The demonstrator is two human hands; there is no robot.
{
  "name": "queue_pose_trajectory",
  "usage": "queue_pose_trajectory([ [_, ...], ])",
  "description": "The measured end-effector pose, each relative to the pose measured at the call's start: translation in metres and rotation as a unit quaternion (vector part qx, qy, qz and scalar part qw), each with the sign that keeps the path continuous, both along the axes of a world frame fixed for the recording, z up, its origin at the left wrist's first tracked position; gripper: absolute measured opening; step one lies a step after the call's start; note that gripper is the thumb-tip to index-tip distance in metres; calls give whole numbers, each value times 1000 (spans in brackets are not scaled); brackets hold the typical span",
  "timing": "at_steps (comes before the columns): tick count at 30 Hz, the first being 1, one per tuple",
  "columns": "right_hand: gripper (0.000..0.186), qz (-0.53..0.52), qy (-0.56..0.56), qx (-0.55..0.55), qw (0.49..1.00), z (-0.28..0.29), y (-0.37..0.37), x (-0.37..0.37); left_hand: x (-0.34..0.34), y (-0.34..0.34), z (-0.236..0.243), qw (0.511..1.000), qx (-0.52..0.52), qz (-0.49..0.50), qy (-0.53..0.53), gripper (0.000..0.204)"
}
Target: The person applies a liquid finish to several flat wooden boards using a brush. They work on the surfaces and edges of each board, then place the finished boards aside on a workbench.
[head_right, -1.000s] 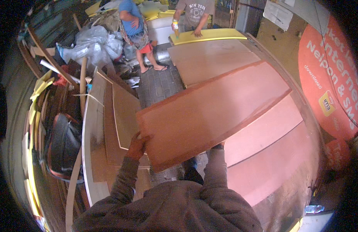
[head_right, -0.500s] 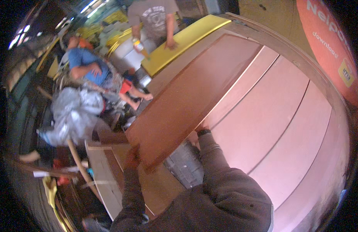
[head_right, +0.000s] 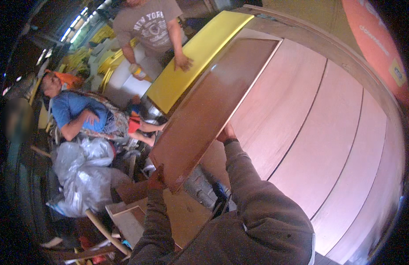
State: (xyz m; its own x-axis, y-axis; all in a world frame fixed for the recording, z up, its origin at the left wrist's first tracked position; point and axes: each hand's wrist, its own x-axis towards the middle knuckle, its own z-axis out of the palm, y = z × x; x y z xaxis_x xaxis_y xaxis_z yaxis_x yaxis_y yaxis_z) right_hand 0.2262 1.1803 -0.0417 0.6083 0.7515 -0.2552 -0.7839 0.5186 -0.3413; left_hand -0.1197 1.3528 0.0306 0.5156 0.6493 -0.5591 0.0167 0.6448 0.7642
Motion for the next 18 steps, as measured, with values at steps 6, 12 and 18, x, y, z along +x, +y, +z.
queue_pose_trajectory([
  [6,40,-52,-54,-68,995,20,18,60,7,151,-99,968,161,-194,-17,50],
  [12,36,-158,95,-71,980,15,1,63,68,165,-110,926,271,-258,-49,47],
  [18,45,-228,34,-156,960,-2,-44,11,64,131,-97,703,637,-314,27,60],
])
